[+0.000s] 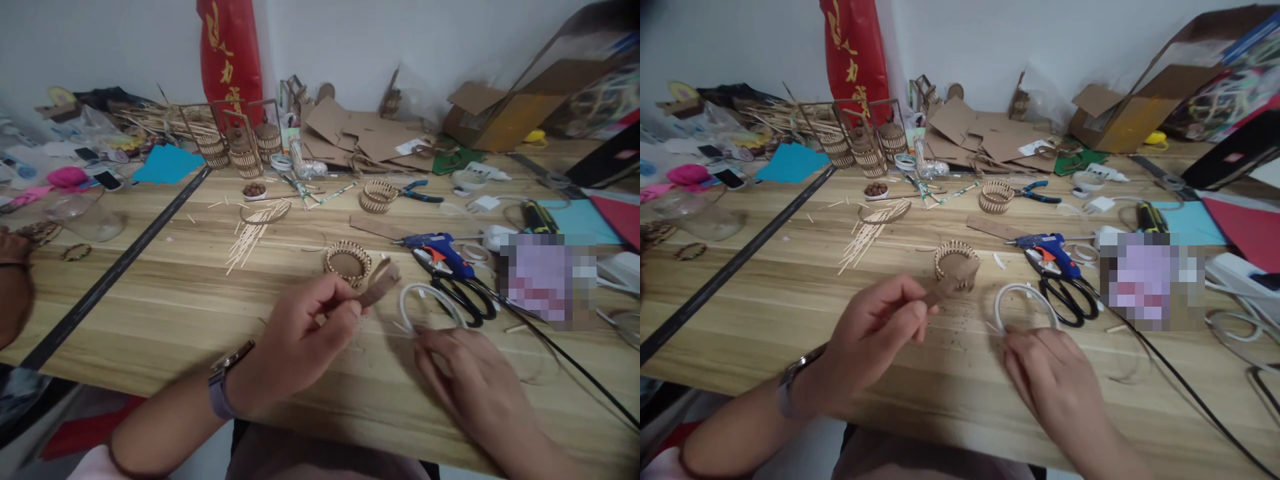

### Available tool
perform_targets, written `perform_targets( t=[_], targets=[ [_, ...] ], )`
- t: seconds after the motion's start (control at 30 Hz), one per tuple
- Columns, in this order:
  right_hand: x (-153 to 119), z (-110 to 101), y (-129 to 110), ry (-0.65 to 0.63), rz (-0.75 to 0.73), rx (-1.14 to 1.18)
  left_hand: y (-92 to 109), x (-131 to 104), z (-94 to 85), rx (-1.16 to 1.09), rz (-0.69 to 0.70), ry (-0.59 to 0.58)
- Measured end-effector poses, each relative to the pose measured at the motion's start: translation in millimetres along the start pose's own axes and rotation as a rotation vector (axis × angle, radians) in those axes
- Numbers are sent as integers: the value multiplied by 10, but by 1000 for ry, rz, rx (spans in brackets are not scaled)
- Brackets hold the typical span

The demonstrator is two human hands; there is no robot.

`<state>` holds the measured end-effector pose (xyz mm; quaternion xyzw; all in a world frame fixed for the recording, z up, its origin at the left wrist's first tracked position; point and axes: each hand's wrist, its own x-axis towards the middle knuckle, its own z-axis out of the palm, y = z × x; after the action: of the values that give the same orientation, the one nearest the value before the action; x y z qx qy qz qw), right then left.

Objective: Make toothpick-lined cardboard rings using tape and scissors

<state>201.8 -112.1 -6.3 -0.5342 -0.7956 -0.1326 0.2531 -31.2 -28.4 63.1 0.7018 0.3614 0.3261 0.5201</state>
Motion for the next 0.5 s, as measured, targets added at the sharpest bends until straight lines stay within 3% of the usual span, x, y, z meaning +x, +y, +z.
perform_targets(
  t=[0.1, 0.23, 0.33, 0.43, 0.5],
  targets=[
    [67, 190, 44, -91, -62, -47, 22, -28, -13, -29, 89, 67],
    [82, 219, 144, -182, -49, 19, -32, -34, 21, -103, 106, -24],
    [49, 126, 425, -206, 188, -54, -150, 11, 77, -168, 65, -81],
    [0, 59, 784, -310, 421, -166, -278, 72, 136, -260, 6, -126],
    [-24, 52, 960, -363, 497, -158, -339, 108, 167, -352, -49, -162]
  ],
)
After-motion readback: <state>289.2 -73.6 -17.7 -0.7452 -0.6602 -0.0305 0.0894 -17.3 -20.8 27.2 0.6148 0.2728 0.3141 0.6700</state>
